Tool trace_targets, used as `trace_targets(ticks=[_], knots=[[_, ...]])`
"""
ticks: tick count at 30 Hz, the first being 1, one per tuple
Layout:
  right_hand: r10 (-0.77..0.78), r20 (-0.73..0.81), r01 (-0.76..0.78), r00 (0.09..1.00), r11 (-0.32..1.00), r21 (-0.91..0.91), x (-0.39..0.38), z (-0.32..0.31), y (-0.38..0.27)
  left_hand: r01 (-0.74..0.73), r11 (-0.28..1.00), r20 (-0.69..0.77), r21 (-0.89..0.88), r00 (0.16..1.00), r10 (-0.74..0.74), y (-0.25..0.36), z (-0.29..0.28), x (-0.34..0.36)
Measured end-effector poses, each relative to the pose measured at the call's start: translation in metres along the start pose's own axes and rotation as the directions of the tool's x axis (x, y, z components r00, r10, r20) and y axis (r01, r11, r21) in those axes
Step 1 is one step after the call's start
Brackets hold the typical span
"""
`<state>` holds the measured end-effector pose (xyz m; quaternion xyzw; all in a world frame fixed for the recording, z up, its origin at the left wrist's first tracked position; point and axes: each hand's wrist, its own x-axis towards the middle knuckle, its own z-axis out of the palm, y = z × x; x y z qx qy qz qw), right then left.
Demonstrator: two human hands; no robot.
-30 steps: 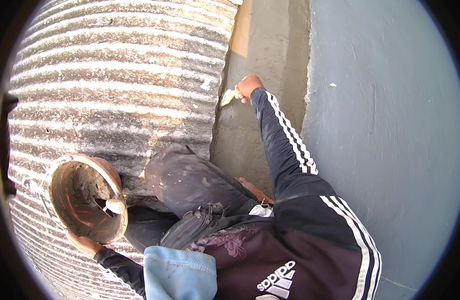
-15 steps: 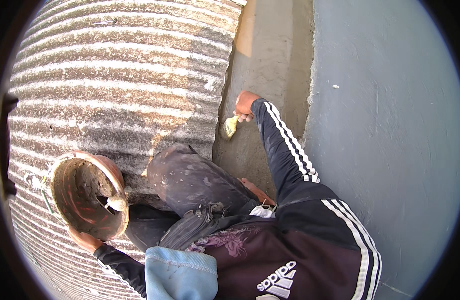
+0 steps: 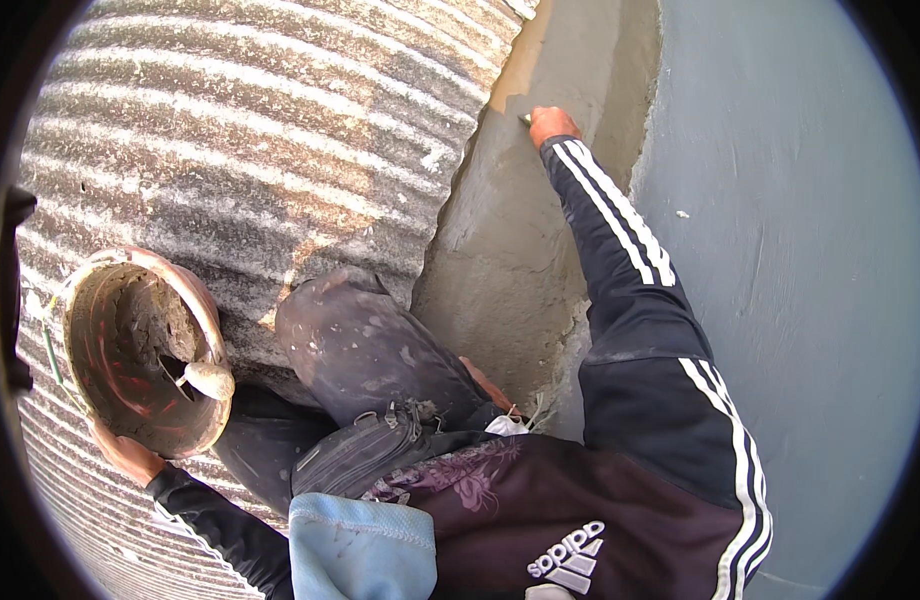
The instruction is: The person scoops cement from a bucket with a trowel and spreads it along the junction between a corrugated roof and a wall. They repeatedly smooth the cement to create a continuous seal along the edge.
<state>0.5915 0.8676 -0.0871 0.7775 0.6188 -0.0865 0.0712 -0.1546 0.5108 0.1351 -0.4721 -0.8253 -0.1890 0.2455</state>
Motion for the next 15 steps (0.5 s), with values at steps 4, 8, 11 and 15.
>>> trace_targets(ticks=[4, 8, 11, 15], knots=[[-0.263, 0.343, 0.301, 0.902, 0.952, -0.062, -0.046, 0.006, -0.021, 0.015, 0.998, 0.007, -0.063, 1.0, -0.015, 0.002, -0.002, -0.002], [-0.334, 0.725, 0.157, 0.603, 0.94, 0.302, -0.074, 0.004, -0.039, 0.009, 1.0, -0.02, -0.024, 1.0, -0.01, 0.007, -0.003, -0.003], [-0.331, 0.732, 0.1, 0.595, 0.934, 0.342, -0.063, 0.007, -0.041, 0.018, 1.0, 0.003, 0.006, 1.0, -0.018, 0.008, -0.006, -0.006], [-0.274, 0.565, 0.029, 0.778, 0.915, 0.404, 0.001, 0.009, -0.012, -0.007, 1.0, 0.018, 0.028, 1.0, 0.006, 0.004, -0.006, -0.006]])
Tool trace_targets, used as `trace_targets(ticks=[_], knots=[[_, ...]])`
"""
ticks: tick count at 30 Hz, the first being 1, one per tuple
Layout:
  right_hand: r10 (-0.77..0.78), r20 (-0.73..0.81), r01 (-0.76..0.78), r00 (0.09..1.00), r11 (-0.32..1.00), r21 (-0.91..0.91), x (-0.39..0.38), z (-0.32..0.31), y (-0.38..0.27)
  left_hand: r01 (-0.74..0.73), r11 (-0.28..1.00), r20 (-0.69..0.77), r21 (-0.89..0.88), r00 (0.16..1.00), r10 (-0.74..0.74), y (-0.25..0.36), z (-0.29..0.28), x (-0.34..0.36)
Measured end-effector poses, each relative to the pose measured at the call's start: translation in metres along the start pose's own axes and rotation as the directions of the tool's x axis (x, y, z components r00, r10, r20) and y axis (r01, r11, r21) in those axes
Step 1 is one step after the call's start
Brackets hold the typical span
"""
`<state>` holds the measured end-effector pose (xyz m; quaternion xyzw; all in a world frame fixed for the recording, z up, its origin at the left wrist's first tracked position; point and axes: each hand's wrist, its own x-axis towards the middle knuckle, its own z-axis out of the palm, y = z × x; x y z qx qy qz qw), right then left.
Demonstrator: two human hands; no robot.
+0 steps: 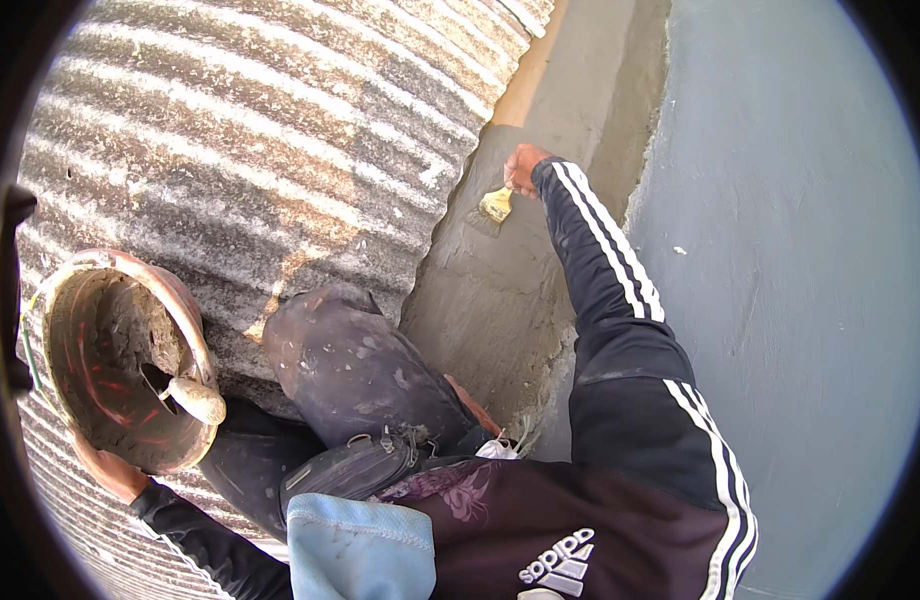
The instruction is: The person scoops cement from a bucket with a trowel and spreads it along the junction between a corrugated roof and a wall. They repeatedly smooth the cement to create a continuous seal along the edge.
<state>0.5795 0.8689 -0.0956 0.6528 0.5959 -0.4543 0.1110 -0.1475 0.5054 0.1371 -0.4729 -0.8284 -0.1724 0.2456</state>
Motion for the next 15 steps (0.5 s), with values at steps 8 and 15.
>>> trace_targets(ticks=[8, 15], knots=[[0.067, -0.713, -0.347, 0.698, 0.902, -0.255, 0.063, -0.117, 0.038, 0.08, 0.997, -0.001, -0.016, 0.997, -0.081, 0.002, -0.004, 0.002], [0.049, -0.798, -0.305, 0.601, 0.937, -0.171, 0.079, -0.136, 0.062, 0.145, 0.988, 0.04, -0.059, 0.989, -0.142, 0.014, -0.011, 0.0]])
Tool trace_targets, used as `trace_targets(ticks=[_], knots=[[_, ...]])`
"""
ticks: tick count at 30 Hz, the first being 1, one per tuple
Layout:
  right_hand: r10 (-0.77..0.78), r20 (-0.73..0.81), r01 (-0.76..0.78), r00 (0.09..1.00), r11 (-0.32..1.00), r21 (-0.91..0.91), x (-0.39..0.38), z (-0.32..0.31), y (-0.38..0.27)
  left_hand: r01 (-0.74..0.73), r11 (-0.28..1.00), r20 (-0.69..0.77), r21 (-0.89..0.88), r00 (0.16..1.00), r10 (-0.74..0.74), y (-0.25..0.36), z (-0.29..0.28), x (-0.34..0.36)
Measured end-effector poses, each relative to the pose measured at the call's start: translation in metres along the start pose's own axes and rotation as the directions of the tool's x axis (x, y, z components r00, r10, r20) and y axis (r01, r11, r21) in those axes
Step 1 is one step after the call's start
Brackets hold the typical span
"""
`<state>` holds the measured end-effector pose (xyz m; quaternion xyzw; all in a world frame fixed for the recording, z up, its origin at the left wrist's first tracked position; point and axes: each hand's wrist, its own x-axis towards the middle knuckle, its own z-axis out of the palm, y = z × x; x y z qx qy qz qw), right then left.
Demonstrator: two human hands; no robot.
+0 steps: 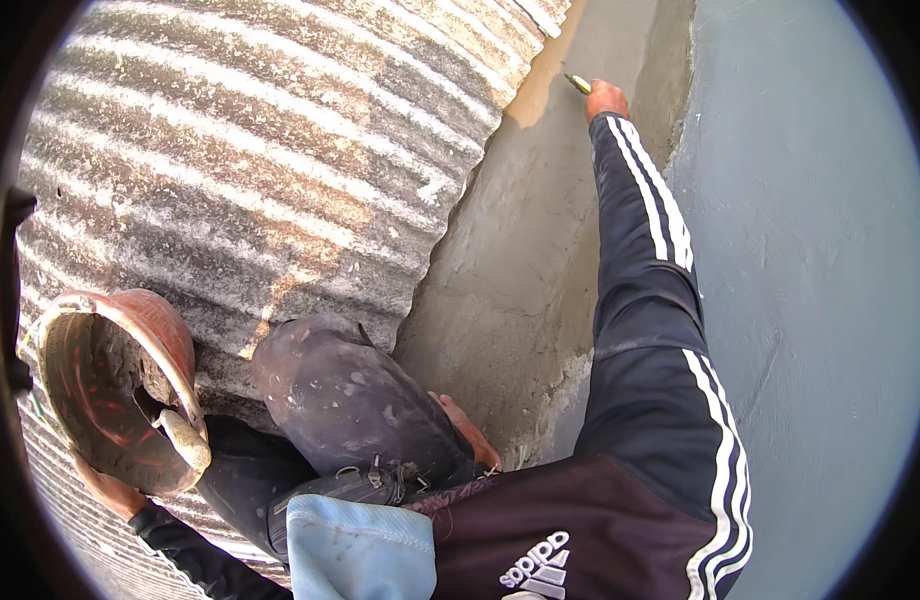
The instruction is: The person scoops cement from a bucket with a trowel and spreads it along the junction between a corrugated roof and a wall. They repeatedly smooth the cement to create a continuous seal along the edge.
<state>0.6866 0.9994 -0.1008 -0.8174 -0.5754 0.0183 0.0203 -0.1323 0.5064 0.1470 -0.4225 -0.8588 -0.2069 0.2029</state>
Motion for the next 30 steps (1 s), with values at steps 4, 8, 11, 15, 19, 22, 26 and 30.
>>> trace_targets(ticks=[4, 8, 11, 15, 19, 22, 26, 30], knots=[[-0.076, 0.267, 0.089, 0.961, 0.995, -0.037, -0.024, 0.005, -0.002, 0.125, 0.983, 0.047, -0.136, 0.992, -0.119, 0.005, 0.001, 0.007], [0.009, 0.595, -0.074, 0.803, 0.994, 0.086, -0.034, -0.024, -0.006, 0.254, 0.913, 0.05, -0.32, 0.967, -0.251, 0.012, 0.002, 0.002], [0.053, 0.522, -0.106, 0.851, 0.992, 0.073, -0.016, -0.036, -0.007, 0.236, 0.921, 0.039, -0.311, 0.971, -0.236, 0.01, 0.001, 0.004], [-0.038, -0.027, 0.038, 0.999, 0.999, 0.014, 0.004, -0.009, -0.014, 0.126, 0.986, 0.03, -0.106, 0.992, -0.123, 0.0, -0.003, 0.006], [0.01, 0.129, -0.014, 0.992, 0.999, 0.029, -0.009, 0.017, -0.026, 0.163, 0.97, 0.025, -0.179, 0.987, -0.161, 0.0, -0.002, 0.004], [-0.115, 0.295, 0.126, 0.948, 0.992, -0.019, -0.047, 0.007, -0.031, 0.162, 0.961, 0.017, -0.223, 0.987, -0.163, 0.006, 0.0, 0.007], [-0.165, 0.632, 0.155, 0.758, 0.985, 0.072, -0.128, -0.01, -0.03, 0.28, 0.893, 0.015, -0.352, 0.956, -0.293, 0.013, 0.002, 0.002], [-0.146, 0.695, 0.041, 0.704, 0.985, 0.166, -0.203, 0.01, -0.036, 0.309, 0.881, 0.072, -0.359, 0.95, -0.304, 0.012, -0.002, 0.001]])
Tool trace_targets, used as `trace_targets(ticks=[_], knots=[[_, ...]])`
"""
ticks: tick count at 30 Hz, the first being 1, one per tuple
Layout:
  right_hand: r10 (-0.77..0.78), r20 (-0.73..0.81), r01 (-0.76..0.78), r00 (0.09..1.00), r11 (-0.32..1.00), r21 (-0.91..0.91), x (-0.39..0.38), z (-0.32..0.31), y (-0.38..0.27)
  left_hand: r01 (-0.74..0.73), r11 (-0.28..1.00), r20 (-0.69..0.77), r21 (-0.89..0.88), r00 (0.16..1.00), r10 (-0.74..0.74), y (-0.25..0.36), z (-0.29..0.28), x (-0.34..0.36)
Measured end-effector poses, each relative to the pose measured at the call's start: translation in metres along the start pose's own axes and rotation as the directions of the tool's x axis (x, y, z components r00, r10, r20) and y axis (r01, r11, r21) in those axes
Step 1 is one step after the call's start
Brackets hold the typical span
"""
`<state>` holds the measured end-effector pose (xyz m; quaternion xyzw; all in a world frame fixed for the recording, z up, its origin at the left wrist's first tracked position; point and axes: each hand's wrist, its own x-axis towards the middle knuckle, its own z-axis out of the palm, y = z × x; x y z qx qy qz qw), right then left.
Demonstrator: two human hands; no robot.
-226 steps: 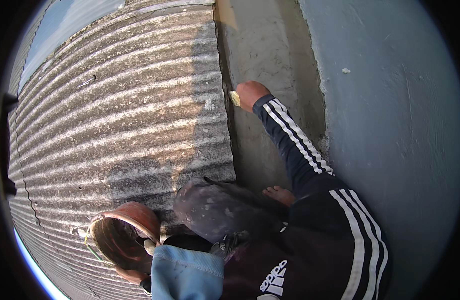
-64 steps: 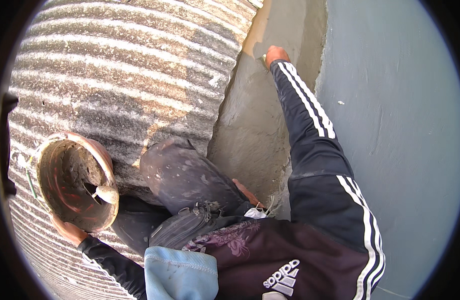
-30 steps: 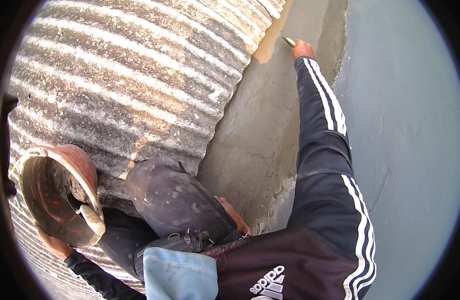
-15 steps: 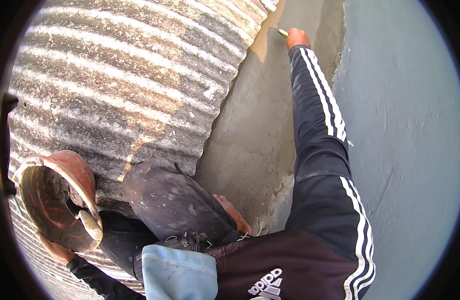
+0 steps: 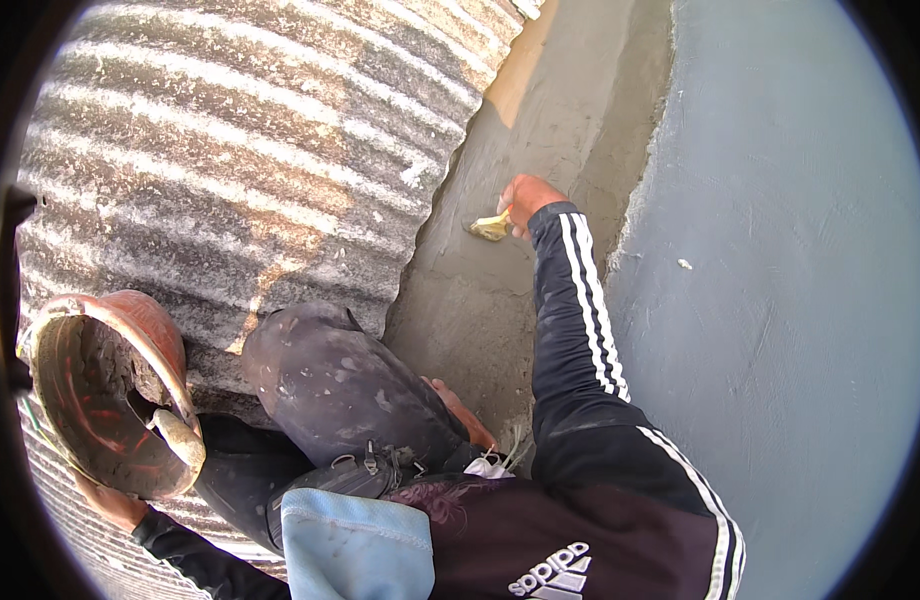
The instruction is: The person scoops cement from a bucket with a trowel and spreads it along the junction between a corrugated roof and a wall. They repeatedly smooth the cement to create a continuous seal along the edge.
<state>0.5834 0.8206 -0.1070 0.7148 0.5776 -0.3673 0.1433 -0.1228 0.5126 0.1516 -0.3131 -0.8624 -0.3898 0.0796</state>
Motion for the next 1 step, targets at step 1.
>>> trace_targets(ticks=[1], knots=[[0.0, -0.006, 0.0, 1.0, 1.0, -0.002, 0.0007, 0.001, 0.0034, 0.039, 0.998, 0.008, -0.044, 0.999, -0.039, 0.0005, -0.0014, -0.0007]])
